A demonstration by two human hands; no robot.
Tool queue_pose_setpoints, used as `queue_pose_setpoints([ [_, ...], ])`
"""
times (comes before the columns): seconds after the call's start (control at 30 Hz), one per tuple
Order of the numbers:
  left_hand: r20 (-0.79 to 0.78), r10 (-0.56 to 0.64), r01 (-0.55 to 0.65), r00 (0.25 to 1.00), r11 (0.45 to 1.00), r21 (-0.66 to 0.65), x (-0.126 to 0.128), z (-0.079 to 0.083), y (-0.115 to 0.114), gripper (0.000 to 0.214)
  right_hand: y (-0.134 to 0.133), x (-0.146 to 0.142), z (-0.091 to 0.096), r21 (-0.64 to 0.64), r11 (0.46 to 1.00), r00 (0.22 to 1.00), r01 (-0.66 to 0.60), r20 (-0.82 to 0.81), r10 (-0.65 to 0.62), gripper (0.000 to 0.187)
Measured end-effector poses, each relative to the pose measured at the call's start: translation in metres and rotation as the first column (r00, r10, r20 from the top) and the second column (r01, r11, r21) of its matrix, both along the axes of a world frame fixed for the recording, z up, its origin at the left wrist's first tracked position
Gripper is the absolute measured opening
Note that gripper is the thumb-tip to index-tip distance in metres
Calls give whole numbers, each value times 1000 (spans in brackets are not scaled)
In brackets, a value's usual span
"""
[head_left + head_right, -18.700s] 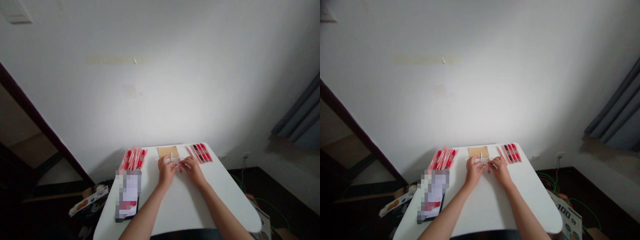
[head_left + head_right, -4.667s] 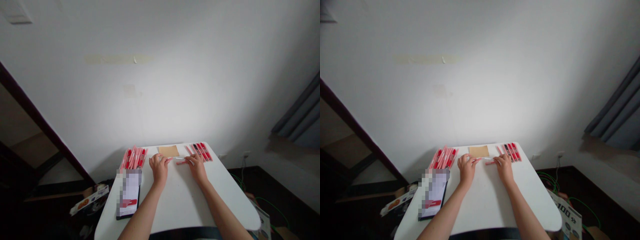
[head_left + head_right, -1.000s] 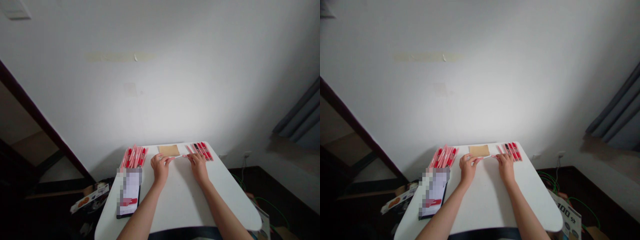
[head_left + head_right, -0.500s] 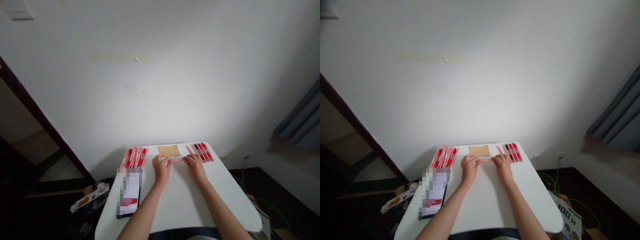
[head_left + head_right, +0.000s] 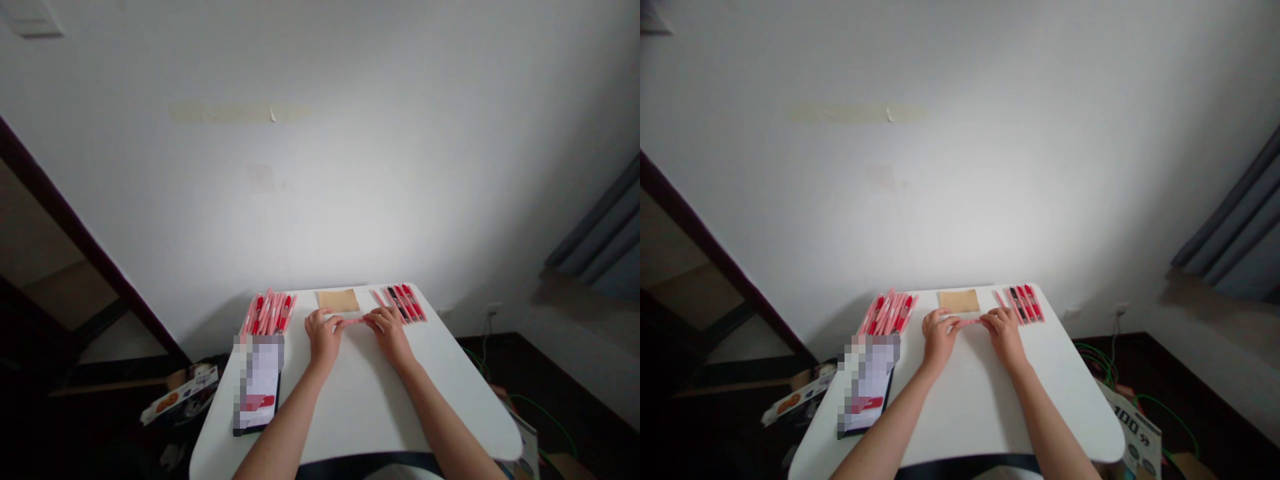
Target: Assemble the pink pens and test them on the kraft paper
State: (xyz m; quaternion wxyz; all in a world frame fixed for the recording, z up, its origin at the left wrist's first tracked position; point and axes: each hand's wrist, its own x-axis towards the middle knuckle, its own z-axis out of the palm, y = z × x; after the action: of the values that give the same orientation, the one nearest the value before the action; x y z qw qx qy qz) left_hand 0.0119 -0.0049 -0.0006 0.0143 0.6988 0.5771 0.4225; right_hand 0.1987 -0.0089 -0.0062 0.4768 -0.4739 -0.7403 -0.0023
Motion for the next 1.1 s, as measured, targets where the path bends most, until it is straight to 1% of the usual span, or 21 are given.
queue_pose_setpoints([
  [0.2, 14, -21, 21, 1000, 1000, -4, 0, 0, 0, 11, -1, -1, 1, -24, 1000, 1000, -16, -9, 16, 22],
  [0.5, 35, -34, 34, 999, 999, 3, 1, 2, -1, 9, -3, 1, 4, -117, 993, 999, -26, -23, 24, 28],
  [0.63, 27, -22, 22, 999, 1000, -12, 2, 1, -1, 11, -2, 1, 0, -161, 987, 1000, -19, -28, 15, 25],
  [0.8, 28, -21, 22, 999, 1000, -21, 2, 2, -1, 11, -1, 1, -5, -206, 979, 996, -5, -91, -14, 21],
  [0.9, 36, -29, 30, 999, 999, -17, 3, 3, -1, 10, -1, 1, -4, -201, 980, 995, 9, -93, -28, 15],
  [1.1, 37, -24, 25, 999, 1000, -12, 2, 3, -1, 8, 0, 0, 1, -134, 991, 999, 1, -37, -6, 17],
])
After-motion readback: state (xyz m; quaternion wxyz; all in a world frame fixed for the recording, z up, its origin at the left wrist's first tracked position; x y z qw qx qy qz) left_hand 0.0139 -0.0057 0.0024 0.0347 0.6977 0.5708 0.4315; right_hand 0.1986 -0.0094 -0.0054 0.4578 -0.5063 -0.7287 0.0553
